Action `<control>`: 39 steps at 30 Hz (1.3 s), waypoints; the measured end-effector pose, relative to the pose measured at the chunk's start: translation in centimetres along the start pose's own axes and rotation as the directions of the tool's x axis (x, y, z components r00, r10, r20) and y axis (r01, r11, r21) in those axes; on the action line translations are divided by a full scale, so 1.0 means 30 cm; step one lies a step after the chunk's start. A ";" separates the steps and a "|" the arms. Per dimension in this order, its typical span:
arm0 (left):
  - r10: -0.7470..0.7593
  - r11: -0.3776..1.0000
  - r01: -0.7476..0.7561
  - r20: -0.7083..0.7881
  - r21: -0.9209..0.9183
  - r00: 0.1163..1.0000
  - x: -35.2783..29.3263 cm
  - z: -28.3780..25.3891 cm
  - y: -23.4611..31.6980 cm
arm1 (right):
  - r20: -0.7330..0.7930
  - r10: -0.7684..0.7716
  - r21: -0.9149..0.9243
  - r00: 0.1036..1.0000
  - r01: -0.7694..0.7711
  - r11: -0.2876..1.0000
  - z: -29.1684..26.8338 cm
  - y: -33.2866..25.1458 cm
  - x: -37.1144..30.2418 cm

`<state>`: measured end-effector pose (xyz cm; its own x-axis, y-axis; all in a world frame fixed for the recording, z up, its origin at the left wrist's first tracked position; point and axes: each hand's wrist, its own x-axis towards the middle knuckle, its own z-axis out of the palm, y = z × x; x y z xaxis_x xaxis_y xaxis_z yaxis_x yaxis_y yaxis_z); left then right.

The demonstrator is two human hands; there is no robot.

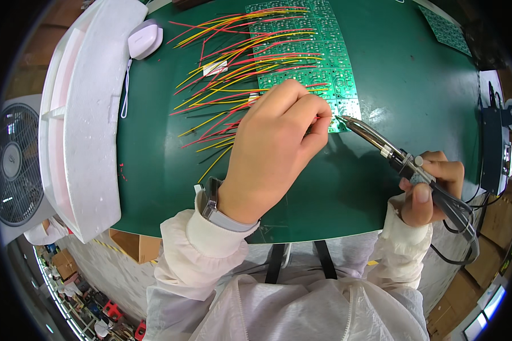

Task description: The person retrieves wires from a foam container, positions them onto a circuit board, and solders them using a soldering iron.

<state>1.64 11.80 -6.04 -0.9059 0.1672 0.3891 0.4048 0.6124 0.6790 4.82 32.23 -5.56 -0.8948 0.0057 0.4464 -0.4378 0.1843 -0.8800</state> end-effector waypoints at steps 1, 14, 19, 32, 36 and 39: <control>0.009 1.000 -0.009 -0.002 -0.002 1.000 0.001 0.001 -0.001 | 0.000 -0.068 -0.023 0.998 0.068 0.997 -0.005 0.009 -0.005; 0.008 1.000 -0.008 -0.007 -0.007 1.000 -0.010 0.001 -0.003 | -0.022 -0.215 -0.025 0.976 0.215 0.976 0.002 0.020 -0.010; 0.019 1.000 -0.019 -0.028 0.003 0.999 -0.012 0.003 -0.004 | -0.181 -0.227 -0.062 0.957 0.219 0.974 -0.014 0.041 0.001; 0.056 0.932 -0.024 -0.078 0.361 0.995 -0.106 -0.040 0.058 | -0.281 -0.120 -0.045 0.952 0.112 0.993 0.020 0.045 0.014; 0.065 0.912 -0.020 -0.096 0.411 0.993 -0.111 -0.032 0.059 | -0.267 -0.151 -0.036 0.952 0.147 0.989 0.020 0.039 0.016; 0.065 0.926 -0.032 -0.076 0.377 0.995 -0.114 -0.051 0.080 | -0.305 -0.139 -0.038 0.942 0.134 0.990 0.019 0.022 0.026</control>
<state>5.89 11.53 -4.79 -0.8657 0.1474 0.4784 0.3563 0.8528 0.3818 3.78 31.80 -5.87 -0.7558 0.2792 0.5923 -0.5500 0.2202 -0.8056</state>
